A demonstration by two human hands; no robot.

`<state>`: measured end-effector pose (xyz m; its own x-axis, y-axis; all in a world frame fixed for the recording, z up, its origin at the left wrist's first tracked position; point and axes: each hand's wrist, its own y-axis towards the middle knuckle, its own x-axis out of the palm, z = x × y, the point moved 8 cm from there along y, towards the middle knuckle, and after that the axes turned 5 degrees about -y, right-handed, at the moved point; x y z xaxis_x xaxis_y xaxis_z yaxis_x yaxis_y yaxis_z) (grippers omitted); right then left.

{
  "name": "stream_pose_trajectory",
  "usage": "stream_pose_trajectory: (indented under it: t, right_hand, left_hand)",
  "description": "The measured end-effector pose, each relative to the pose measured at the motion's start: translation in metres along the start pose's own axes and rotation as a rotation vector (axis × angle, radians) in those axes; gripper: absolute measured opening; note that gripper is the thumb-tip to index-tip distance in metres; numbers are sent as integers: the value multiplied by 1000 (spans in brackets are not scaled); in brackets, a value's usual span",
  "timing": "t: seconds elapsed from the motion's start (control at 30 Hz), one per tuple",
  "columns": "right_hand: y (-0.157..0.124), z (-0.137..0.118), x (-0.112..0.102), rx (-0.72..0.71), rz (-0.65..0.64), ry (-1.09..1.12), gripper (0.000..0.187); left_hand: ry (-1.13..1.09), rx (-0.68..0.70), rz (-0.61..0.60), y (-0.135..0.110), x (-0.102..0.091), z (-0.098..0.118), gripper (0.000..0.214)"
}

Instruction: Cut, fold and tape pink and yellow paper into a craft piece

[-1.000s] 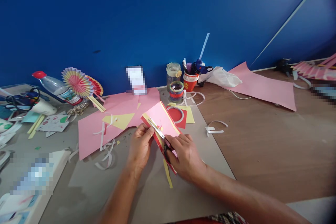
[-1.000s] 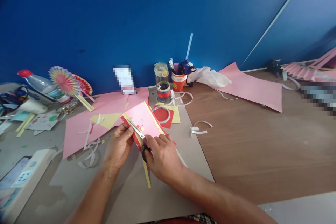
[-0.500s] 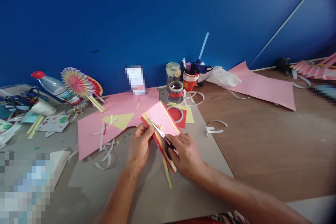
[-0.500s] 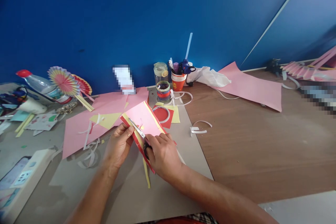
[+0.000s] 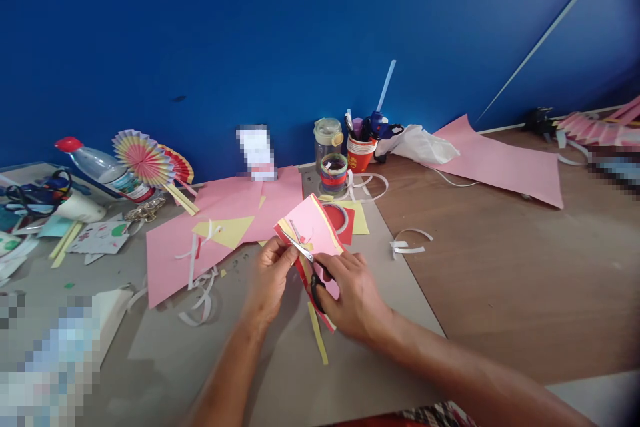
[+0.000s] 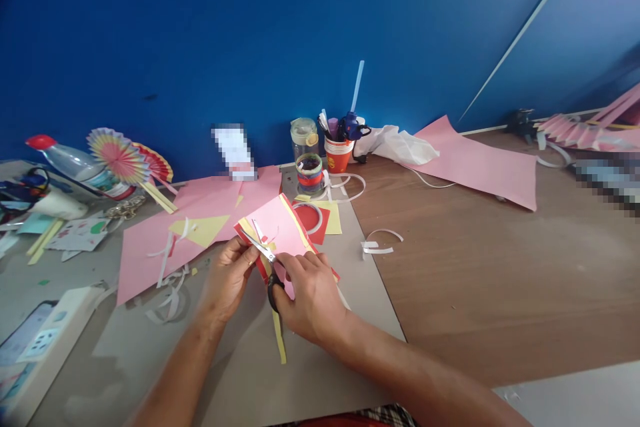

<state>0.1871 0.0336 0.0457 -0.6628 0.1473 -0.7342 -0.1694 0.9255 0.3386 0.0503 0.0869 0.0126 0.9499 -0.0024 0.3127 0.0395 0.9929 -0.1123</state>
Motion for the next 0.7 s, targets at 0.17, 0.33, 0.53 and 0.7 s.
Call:
stream_pose_trajectory:
  t: [0.17,0.33,0.53,0.7]
  right_hand:
    - [1,-1,-1,-32,27,-47,26]
    - [2,-1,0,-49,32,-70,22]
    - [2,-2,-2,-83,53,-96,27]
    - [2,0,-3,-86,73,-111,29]
  left_hand:
    - [19,0,-26,-2,6,2,25]
    - [28,9,-32,-3,6,2,20]
    - [39,7,-36,-3,3,0,24]
    - [43,3,-18,-2,1,1,26]
